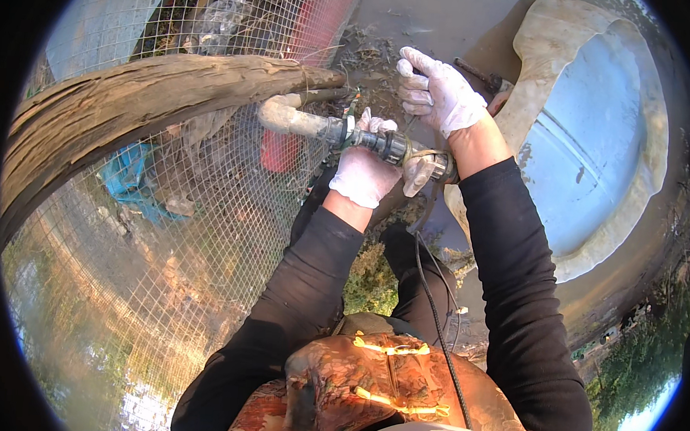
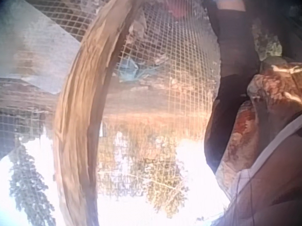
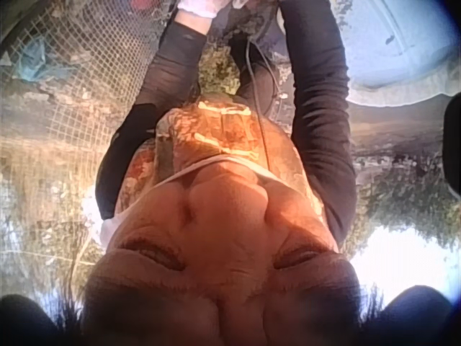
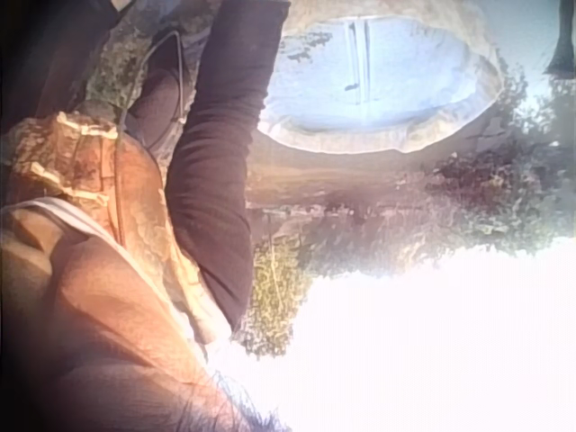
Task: The person secures a hose to a pipe fitting using a strap, repeatedly wrapping and tightening it around the connection. The person then lifts a wire mesh panel and moves it aside.
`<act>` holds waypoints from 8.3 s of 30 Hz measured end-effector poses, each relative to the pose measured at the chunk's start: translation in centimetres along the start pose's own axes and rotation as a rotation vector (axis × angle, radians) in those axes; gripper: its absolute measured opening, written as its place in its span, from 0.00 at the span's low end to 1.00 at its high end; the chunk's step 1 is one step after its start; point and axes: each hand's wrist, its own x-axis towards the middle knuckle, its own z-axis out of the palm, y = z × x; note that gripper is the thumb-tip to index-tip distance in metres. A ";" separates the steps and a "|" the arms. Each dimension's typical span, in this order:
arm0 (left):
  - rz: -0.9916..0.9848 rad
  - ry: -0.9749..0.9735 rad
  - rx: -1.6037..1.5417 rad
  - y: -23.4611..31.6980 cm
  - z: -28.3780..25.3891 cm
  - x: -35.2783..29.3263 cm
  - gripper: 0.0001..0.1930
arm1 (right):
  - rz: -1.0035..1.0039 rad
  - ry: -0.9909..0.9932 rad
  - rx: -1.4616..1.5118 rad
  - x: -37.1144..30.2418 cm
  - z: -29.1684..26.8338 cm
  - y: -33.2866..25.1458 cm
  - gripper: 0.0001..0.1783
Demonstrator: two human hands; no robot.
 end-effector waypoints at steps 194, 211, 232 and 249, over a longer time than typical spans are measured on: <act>0.940 -0.058 3.013 -4.2 12.6 -4.5 0.14 | -0.166 0.053 -0.720 -8.1 0.2 2.8 0.11; 1.185 -0.162 2.901 -3.5 12.1 -4.6 0.09 | -0.454 0.218 -1.104 -7.7 0.3 3.7 0.11; 0.773 0.103 1.952 -7.6 8.6 -11.2 0.16 | -0.599 0.152 -2.200 -7.7 2.2 0.4 0.13; 0.751 0.449 1.631 -5.0 8.6 -14.6 0.12 | -0.764 0.631 -1.440 -12.8 1.8 1.3 0.12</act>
